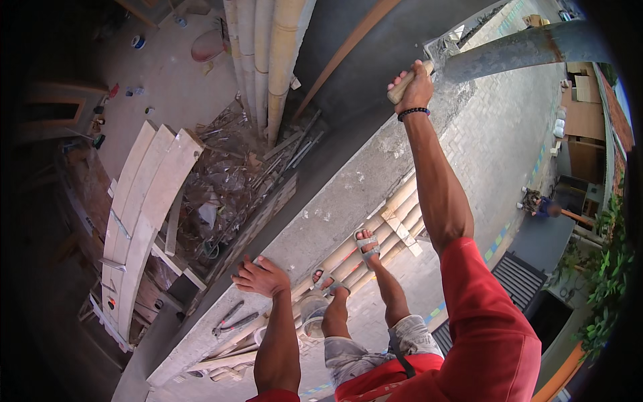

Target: The person applies and smooths plaster onto a curved concrete beam using a trowel. They repeatedly scoop plaster from a bucket and spread it along the beam's surface while standing on bamboo scaffolding.

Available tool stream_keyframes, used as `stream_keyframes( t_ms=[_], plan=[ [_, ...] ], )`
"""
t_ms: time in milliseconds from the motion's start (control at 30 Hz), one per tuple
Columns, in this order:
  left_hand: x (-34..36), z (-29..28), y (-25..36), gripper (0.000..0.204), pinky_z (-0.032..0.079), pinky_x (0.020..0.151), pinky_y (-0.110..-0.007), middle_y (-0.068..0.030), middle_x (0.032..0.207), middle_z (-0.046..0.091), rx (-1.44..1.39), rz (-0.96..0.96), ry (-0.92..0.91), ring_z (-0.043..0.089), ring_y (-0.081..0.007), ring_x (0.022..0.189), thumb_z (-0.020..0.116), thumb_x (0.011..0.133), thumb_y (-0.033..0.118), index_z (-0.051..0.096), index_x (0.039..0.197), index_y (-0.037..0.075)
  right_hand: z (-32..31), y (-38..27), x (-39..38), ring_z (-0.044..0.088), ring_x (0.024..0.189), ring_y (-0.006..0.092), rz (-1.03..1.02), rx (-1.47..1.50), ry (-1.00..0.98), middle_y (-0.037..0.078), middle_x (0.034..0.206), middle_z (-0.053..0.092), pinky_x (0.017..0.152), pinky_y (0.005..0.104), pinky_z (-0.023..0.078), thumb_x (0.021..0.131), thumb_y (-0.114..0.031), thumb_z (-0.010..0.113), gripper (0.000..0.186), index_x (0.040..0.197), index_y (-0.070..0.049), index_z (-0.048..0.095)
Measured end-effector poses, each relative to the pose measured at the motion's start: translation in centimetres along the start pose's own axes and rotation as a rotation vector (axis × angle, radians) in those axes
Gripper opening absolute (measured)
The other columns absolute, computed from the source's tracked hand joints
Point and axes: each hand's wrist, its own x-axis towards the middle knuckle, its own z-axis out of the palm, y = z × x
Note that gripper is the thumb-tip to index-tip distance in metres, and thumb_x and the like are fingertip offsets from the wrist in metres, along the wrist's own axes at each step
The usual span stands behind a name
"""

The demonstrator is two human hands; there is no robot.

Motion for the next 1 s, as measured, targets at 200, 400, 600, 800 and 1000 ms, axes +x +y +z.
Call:
stream_keyframes(
  t_ms=[200,400,600,800,1000],
  plan=[
    [0.0,0.3,0.1,0.052,0.021,0.105,-0.061,-0.0142,0.126,0.049,-0.028,0.017,0.037,0.032,-0.0469,0.128,0.033,0.1,0.048,0.056,0.121,0.007,-0.5,-0.6,1.5,0.053,0.053,0.0204,0.077,0.02,0.024,0.007,0.074,0.05,0.045,0.0375,0.047,0.092,-0.031,0.056,0.021,0.094,-0.012,0.048],
    [0.0,0.3,-0.1,0.051,0.022,0.104,-0.061,-0.0143,0.125,0.049,0.017,0.016,0.042,0.033,-0.0457,0.126,0.032,0.1,0.048,0.056,0.122,0.008,-0.4,-0.9,1.4,0.053,0.053,0.0202,0.096,0.015,0.042,0.008,0.073,0.05,0.045,0.0379,0.047,0.092,-0.031,0.057,0.022,0.095,-0.011,0.048],
    [0.0,0.3,0.1,0.052,0.022,0.104,-0.06,-0.0141,0.125,0.049,0.018,0.028,0.023,0.034,-0.0443,0.125,0.031,0.101,0.048,0.055,0.122,0.008,-1.0,-0.4,2.1,0.052,0.053,0.0198,0.172,0.051,0.074,0.007,0.072,0.05,0.045,0.0368,0.046,0.092,-0.031,0.058,0.022,0.094,-0.011,0.048],
    [-0.2,0.0,0.4,0.05,0.022,0.105,-0.06,-0.0145,0.127,0.049,-0.002,0.035,0.014,0.033,-0.0454,0.127,0.033,0.1,0.047,0.055,0.122,0.008,-1.8,0.2,2.5,0.052,0.053,0.0195,0.214,0.076,0.067,0.007,0.073,0.049,0.045,0.0363,0.047,0.092,-0.031,0.057,0.022,0.096,-0.012,0.048],
    [-0.2,-0.1,0.3,0.049,0.021,0.106,-0.061,-0.0144,0.127,0.049,0.012,0.012,-0.01,0.032,-0.047,0.129,0.034,0.1,0.046,0.054,0.122,0.007,-1.1,0.2,2.2,0.053,0.053,0.0202,0.141,0.055,0.064,0.008,0.073,0.05,0.044,0.0375,0.047,0.092,-0.031,0.056,0.021,0.097,-0.012,0.048]
  ],
)
